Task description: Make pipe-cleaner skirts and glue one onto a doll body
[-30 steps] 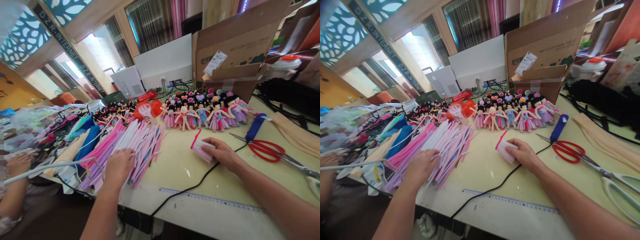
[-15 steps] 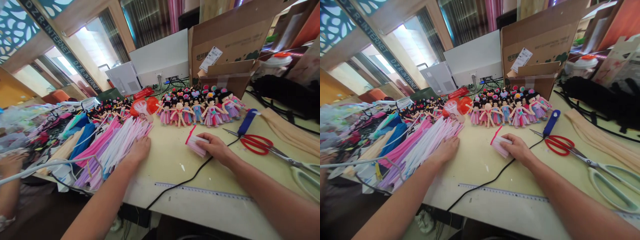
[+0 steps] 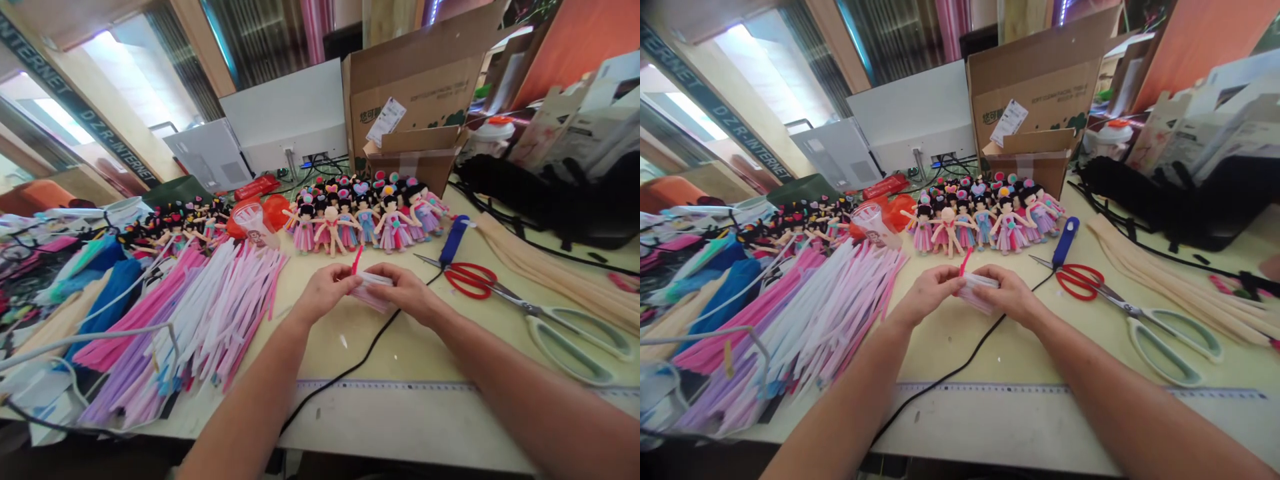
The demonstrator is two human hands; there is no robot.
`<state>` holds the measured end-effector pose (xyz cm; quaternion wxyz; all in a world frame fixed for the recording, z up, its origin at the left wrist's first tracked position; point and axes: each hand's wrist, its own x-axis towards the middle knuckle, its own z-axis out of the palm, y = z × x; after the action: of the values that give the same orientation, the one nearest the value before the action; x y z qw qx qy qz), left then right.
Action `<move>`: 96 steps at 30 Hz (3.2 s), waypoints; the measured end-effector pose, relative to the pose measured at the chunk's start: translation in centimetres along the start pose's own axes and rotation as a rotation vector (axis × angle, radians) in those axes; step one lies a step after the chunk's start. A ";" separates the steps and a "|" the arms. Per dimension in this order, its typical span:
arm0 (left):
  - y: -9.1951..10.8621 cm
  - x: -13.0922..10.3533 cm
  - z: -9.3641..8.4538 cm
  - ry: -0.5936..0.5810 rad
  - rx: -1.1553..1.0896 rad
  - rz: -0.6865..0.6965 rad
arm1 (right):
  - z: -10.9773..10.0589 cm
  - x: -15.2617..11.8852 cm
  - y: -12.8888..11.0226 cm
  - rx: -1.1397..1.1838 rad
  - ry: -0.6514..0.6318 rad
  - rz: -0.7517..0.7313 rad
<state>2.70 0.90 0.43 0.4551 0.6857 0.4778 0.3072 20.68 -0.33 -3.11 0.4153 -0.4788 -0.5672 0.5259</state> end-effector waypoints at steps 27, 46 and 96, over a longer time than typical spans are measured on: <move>-2.5 0.5 1.2 0.219 -0.370 -0.082 | 0.1 0.4 0.6 0.016 0.155 -0.016; -1.0 -1.4 1.3 0.464 0.198 0.380 | 0.5 -0.7 -1.6 0.234 0.206 -0.173; -2.5 0.5 0.7 -0.050 -0.924 -0.317 | -1.1 -1.6 -3.6 -0.167 -0.006 -0.035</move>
<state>2.54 1.46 -2.10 0.7642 0.3380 0.3791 0.3975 21.70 -1.62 0.61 0.3813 -0.5003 -0.6186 0.4708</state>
